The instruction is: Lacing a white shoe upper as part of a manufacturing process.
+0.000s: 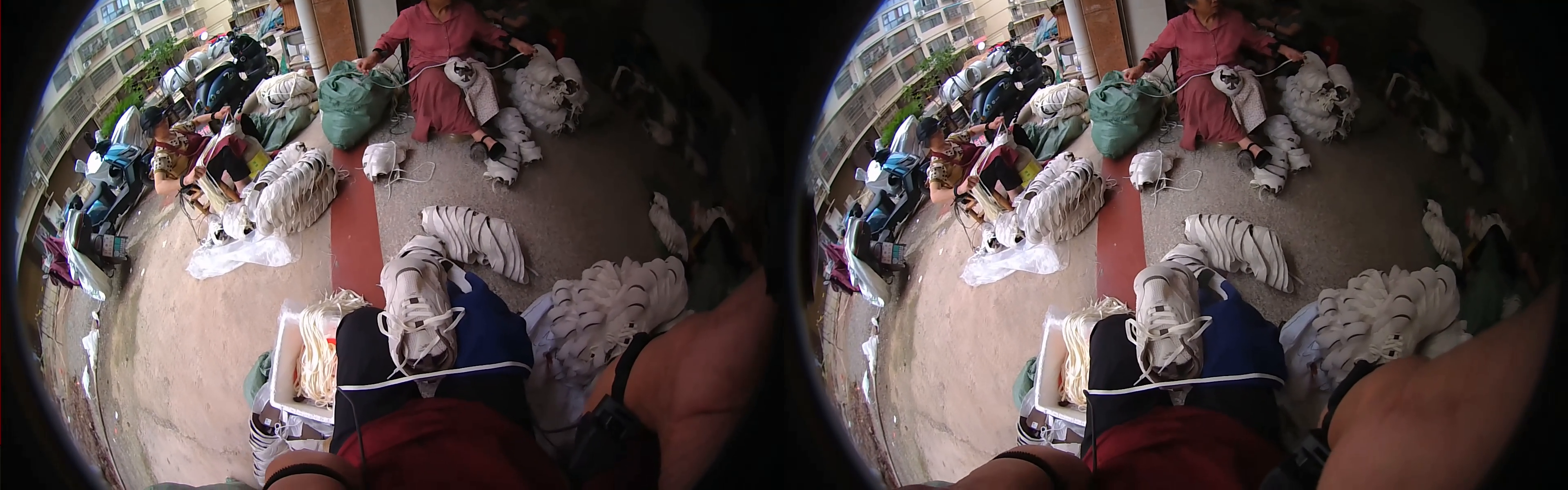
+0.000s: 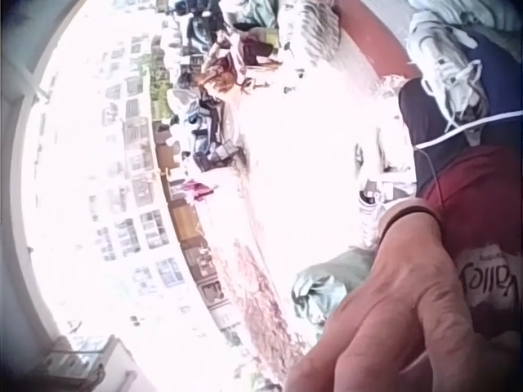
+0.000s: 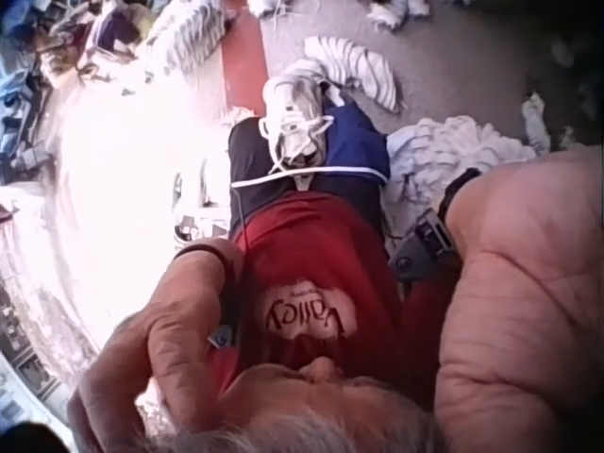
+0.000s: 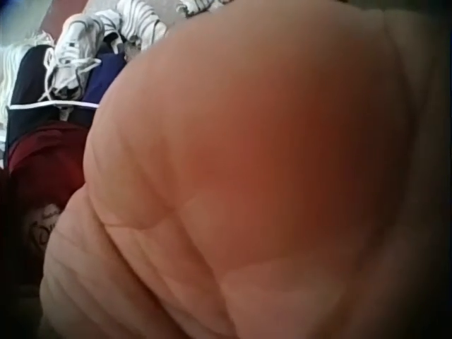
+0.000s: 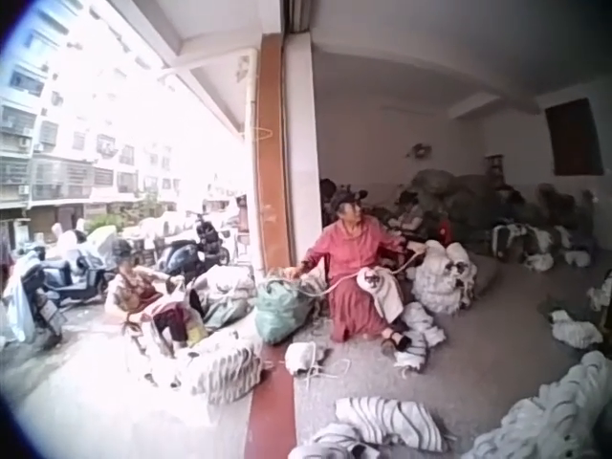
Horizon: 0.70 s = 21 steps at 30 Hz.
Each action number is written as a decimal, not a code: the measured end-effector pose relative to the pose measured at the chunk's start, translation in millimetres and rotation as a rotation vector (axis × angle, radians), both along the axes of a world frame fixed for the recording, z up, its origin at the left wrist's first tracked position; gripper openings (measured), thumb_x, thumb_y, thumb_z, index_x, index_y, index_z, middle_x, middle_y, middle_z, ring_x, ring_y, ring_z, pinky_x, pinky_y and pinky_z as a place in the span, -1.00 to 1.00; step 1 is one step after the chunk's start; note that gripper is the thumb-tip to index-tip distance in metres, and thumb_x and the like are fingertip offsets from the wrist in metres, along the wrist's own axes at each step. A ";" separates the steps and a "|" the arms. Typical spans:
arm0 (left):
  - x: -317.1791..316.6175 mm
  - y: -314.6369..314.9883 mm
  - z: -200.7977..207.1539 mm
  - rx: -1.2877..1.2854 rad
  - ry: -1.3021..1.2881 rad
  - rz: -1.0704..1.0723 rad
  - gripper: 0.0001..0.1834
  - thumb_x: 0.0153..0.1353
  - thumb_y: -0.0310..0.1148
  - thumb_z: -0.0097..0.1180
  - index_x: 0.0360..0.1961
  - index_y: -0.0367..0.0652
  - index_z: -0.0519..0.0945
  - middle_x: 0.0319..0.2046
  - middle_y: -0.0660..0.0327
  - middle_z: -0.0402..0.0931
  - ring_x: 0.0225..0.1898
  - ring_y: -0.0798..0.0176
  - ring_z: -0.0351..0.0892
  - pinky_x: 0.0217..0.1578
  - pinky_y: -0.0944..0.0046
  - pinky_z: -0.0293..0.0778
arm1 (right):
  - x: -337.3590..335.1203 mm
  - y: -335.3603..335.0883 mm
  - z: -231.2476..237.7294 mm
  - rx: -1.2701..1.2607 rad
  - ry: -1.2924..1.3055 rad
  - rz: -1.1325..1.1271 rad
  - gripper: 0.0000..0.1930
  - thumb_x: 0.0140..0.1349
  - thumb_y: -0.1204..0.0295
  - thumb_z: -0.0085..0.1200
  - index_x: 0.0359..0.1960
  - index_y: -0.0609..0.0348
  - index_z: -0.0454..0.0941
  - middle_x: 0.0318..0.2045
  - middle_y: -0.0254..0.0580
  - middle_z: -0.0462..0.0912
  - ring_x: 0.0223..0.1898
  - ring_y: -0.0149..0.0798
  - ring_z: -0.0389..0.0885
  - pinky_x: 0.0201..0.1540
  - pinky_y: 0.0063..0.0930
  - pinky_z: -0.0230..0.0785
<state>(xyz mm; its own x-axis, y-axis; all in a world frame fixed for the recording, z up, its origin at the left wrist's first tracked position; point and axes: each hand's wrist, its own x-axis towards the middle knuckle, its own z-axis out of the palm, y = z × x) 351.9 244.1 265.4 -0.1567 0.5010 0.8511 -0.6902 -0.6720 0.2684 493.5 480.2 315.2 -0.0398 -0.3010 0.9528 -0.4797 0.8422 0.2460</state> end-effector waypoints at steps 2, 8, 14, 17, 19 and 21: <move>-4.3 -1.2 1.6 -0.006 -0.003 -0.039 -0.83 0.23 -0.31 0.02 -0.27 -0.16 0.56 -0.19 0.14 0.49 -0.25 0.12 0.55 -0.27 0.12 0.50 | -1.8 -1.6 0.7 0.003 0.002 -0.012 -0.21 -0.05 -0.02 0.09 0.07 0.43 0.26 0.05 0.20 0.36 0.10 0.00 0.32 0.12 -0.19 0.18; -5.3 -3.8 0.4 -0.045 -0.046 -0.120 -0.82 0.23 -0.30 0.02 -0.26 -0.18 0.56 -0.19 0.12 0.48 -0.27 0.10 0.55 -0.29 0.13 0.50 | -4.6 -1.5 -2.5 -0.007 -0.023 -0.016 -0.22 -0.06 0.01 0.10 0.07 0.43 0.27 0.04 0.19 0.36 0.10 0.00 0.33 0.12 -0.20 0.19; -3.3 -6.3 11.8 -0.085 -0.078 -0.203 -0.80 0.23 -0.30 0.03 -0.25 -0.19 0.56 -0.19 0.10 0.48 -0.28 0.09 0.55 -0.30 0.14 0.50 | -6.9 0.3 -4.3 -0.020 -0.038 -0.020 -0.24 -0.06 0.04 0.11 0.06 0.43 0.27 0.04 0.18 0.37 0.09 -0.01 0.33 0.11 -0.21 0.19; 71.9 21.3 -15.6 0.178 -0.383 -0.477 -0.48 0.19 -0.07 0.05 -0.14 -0.41 0.47 -0.16 -0.15 0.39 -0.35 -0.03 0.49 -0.34 0.10 0.45 | -25.2 -4.7 -4.9 -0.024 -0.011 0.045 -0.25 -0.06 0.06 0.11 0.06 0.43 0.28 0.04 0.18 0.37 0.09 -0.02 0.33 0.11 -0.21 0.19; 94.2 19.6 -2.9 0.138 -0.528 -0.543 -0.29 0.14 0.06 0.06 -0.09 -0.53 0.39 -0.17 -0.18 0.37 -0.22 -0.08 0.43 -0.24 0.06 0.40 | -30.3 -2.3 -5.4 -0.015 -0.009 0.055 -0.26 -0.06 0.07 0.12 0.05 0.43 0.28 0.04 0.18 0.37 0.09 -0.02 0.33 0.11 -0.22 0.19; 95.1 31.7 6.0 0.200 -0.449 -0.563 -0.30 0.13 0.07 0.08 -0.08 -0.49 0.41 -0.17 -0.14 0.38 -0.14 -0.02 0.40 -0.22 0.09 0.38 | -37.2 -3.5 -5.5 -0.017 -0.011 0.077 -0.26 -0.07 0.08 0.12 0.05 0.43 0.28 0.04 0.18 0.37 0.08 -0.02 0.34 0.10 -0.22 0.20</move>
<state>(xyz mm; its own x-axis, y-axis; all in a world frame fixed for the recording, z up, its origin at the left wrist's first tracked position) 446.9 275.8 271.4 -0.2763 0.4504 0.8490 -0.9587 -0.1909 -0.2108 456.4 476.7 309.7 -0.0275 -0.2876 0.9573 -0.5454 0.8069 0.2268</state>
